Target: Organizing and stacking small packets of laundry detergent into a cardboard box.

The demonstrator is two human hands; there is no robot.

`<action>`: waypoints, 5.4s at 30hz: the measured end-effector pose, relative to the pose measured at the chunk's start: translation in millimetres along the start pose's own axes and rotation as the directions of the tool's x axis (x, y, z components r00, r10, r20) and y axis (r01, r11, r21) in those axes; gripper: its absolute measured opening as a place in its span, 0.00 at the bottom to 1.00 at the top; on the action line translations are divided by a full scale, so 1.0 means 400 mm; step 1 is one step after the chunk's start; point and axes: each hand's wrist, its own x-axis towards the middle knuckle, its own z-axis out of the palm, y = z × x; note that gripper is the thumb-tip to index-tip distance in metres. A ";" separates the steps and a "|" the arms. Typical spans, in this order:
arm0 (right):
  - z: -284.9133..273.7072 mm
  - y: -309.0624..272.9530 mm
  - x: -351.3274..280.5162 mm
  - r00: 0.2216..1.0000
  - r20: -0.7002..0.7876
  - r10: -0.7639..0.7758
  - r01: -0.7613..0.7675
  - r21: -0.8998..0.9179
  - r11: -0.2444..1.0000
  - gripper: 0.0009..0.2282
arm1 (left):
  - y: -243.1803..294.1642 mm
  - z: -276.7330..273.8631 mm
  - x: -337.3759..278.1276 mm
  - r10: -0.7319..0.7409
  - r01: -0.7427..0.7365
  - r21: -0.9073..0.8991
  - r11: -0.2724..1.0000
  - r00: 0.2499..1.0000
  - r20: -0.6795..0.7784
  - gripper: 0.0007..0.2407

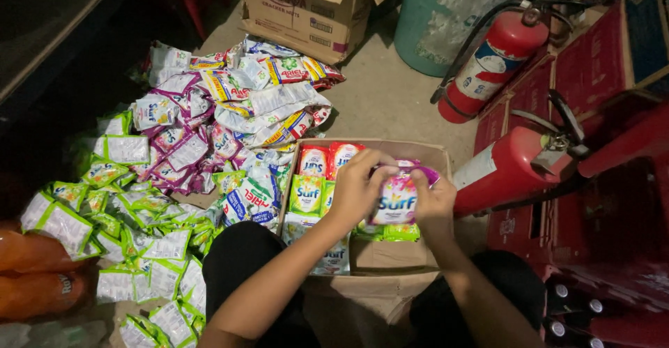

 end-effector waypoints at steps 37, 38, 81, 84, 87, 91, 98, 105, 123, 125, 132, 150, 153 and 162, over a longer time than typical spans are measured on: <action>-0.053 -0.047 -0.114 0.535 0.365 -0.762 0.834 -0.083 0.545 0.07 | -0.127 -0.047 0.067 -0.381 0.418 -0.803 0.425 0.887 0.261 0.19; -0.049 -0.038 -0.122 0.702 0.284 -0.653 0.711 -0.222 0.668 0.06 | -0.122 -0.045 0.060 -0.358 0.428 -0.735 0.527 0.895 0.264 0.20; -0.024 -0.064 -0.001 0.898 -0.087 -0.431 0.406 -0.210 0.889 0.05 | 0.009 0.050 -0.036 -0.115 0.100 -0.131 0.986 0.987 -0.113 0.09; -0.037 -0.052 0.002 0.854 -0.093 -0.512 0.453 -0.353 0.819 0.08 | 0.000 0.065 -0.050 -0.335 0.345 0.034 0.938 0.927 -0.167 0.18; -0.041 -0.060 0.004 0.794 -0.127 -0.595 0.535 -0.318 0.782 0.12 | 0.017 0.054 -0.055 -0.092 0.074 -0.075 0.994 0.952 -0.291 0.20; -0.035 -0.087 -0.001 0.792 -0.067 -0.607 0.584 -0.204 0.786 0.12 | 0.020 0.022 -0.052 0.039 -0.038 0.009 0.999 0.994 -0.106 0.22; -0.064 -0.090 -0.001 0.889 -0.179 -0.420 0.316 -0.425 0.849 0.03 | 0.038 -0.008 -0.006 0.120 -0.117 0.114 0.987 0.993 -0.020 0.20; -0.123 -0.092 0.074 0.974 -0.014 -0.225 0.207 0.454 0.866 0.06 | -0.016 -0.053 0.029 -0.093 0.110 -0.046 0.993 0.957 0.276 0.28; -0.259 0.383 0.241 0.785 0.207 0.584 -0.608 0.444 0.659 0.11 | -0.157 0.169 -0.137 -0.484 0.612 -0.238 0.754 0.763 0.428 0.50; -0.256 0.344 0.262 0.673 0.372 0.639 -0.733 0.457 0.505 0.21 | -0.177 0.179 -0.143 -0.587 0.759 -0.502 0.415 0.645 0.489 0.39; -0.092 -0.014 0.142 0.893 0.099 0.438 -0.447 0.097 0.889 0.36 | -0.172 0.133 -0.055 -0.689 0.898 -0.438 -0.030 0.299 0.660 0.22; 0.053 0.076 0.046 0.911 0.354 0.213 -0.395 0.597 0.698 0.18 | -0.128 0.161 -0.110 -0.742 0.511 -0.764 0.395 0.668 0.063 0.27; 0.036 0.088 0.061 0.869 0.441 0.226 -0.476 0.615 0.629 0.21 | -0.131 0.169 -0.118 -0.685 0.540 -0.698 0.471 0.722 0.095 0.28; -0.049 0.092 0.133 0.847 0.203 0.491 -0.530 0.386 0.755 0.24 | -0.166 0.164 -0.093 -0.644 0.496 -0.785 0.372 0.747 0.167 0.30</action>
